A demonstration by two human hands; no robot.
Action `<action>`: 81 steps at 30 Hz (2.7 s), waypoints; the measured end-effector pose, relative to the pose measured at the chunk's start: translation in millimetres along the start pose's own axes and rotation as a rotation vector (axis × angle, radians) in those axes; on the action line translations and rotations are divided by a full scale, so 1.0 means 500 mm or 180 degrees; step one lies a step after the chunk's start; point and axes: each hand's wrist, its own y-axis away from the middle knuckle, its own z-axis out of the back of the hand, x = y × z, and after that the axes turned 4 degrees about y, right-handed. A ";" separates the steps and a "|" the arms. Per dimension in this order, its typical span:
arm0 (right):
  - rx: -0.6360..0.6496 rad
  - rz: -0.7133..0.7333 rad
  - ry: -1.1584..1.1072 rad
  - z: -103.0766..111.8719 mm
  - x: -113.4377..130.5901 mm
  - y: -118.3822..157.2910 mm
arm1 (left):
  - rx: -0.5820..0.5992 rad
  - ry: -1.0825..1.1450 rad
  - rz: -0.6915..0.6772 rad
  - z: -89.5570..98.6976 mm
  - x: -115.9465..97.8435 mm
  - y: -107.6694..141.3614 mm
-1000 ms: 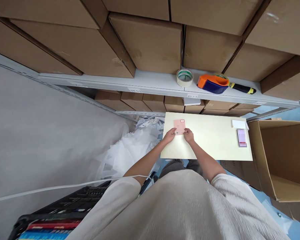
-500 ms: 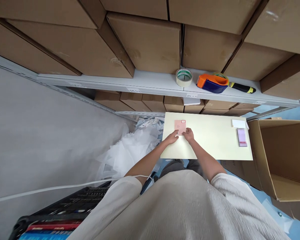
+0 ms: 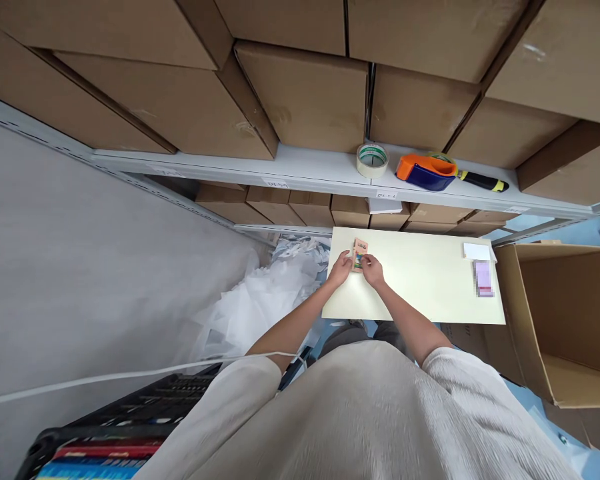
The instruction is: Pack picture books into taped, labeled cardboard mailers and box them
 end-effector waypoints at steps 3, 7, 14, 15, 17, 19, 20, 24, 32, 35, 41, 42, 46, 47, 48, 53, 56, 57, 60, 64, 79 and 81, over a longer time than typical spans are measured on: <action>0.0149 -0.0032 0.0235 -0.007 -0.010 0.003 | -0.0077 -0.0285 0.0225 0.020 0.010 0.007; 0.0353 0.0106 0.0904 -0.006 -0.029 0.013 | -0.0010 -0.0896 0.0071 0.033 0.028 0.023; 0.0877 0.0844 0.2299 0.006 -0.044 0.049 | 0.0877 -0.1984 -0.0750 0.030 0.054 0.070; 0.0991 0.0915 0.2484 0.009 -0.045 0.056 | 0.0957 -0.2120 -0.0746 0.029 0.056 0.075; 0.1204 0.1055 0.2819 0.014 -0.046 0.069 | 0.1062 -0.2337 -0.0697 0.027 0.058 0.083; 0.1360 0.1136 0.3107 0.015 -0.045 0.080 | 0.1102 -0.2458 -0.0648 0.027 0.059 0.085; 0.1421 0.1141 0.3226 0.014 -0.042 0.083 | 0.1096 -0.2490 -0.0622 0.028 0.060 0.084; 0.1638 0.1016 0.3515 0.000 -0.023 0.081 | 0.0966 -0.2545 -0.0550 0.039 0.064 0.070; 0.1817 0.0855 0.3794 -0.033 0.033 0.036 | 0.0938 -0.2714 -0.0464 0.075 0.064 0.031; 0.1802 0.0797 0.3937 -0.043 0.053 0.015 | 0.0953 -0.2819 -0.0420 0.085 0.057 0.018; 0.1971 0.0634 0.3958 -0.062 0.080 -0.015 | 0.0953 -0.2927 -0.0406 0.104 0.043 0.002; 0.1963 0.0635 0.3976 -0.065 0.082 -0.016 | 0.0963 -0.2968 -0.0393 0.107 0.040 0.001; 0.1931 0.0648 0.4049 -0.072 0.089 -0.014 | 0.1004 -0.3058 -0.0352 0.115 0.033 -0.004; 0.1937 0.0641 0.4053 -0.072 0.092 -0.014 | 0.1012 -0.3048 -0.0348 0.116 0.032 -0.005; 0.1935 0.0644 0.4051 -0.072 0.095 -0.015 | 0.1018 -0.3031 -0.0350 0.116 0.032 -0.006; 0.1908 0.0693 0.3942 -0.073 0.114 -0.031 | 0.0931 -0.2868 -0.0435 0.115 0.032 -0.011; 0.1901 0.0724 0.3899 -0.073 0.126 -0.042 | 0.0847 -0.2687 -0.0467 0.116 0.030 -0.014; 0.1902 0.0722 0.3882 -0.071 0.129 -0.043 | 0.0823 -0.2623 -0.0467 0.117 0.029 -0.015; 0.1898 0.0832 0.3673 -0.054 0.130 -0.032 | 0.0787 -0.2506 -0.0465 0.118 0.023 -0.010; 0.1415 0.1193 0.3326 0.009 0.103 0.017 | 0.0820 -0.2532 -0.0755 0.103 0.005 0.019; -0.1976 0.1792 0.1978 0.653 0.139 0.003 | 0.0839 -0.1823 -0.1451 -0.066 -0.179 0.117; -0.2041 0.1938 0.2127 0.724 0.185 -0.043 | 0.0831 -0.1803 -0.1471 -0.104 -0.204 0.123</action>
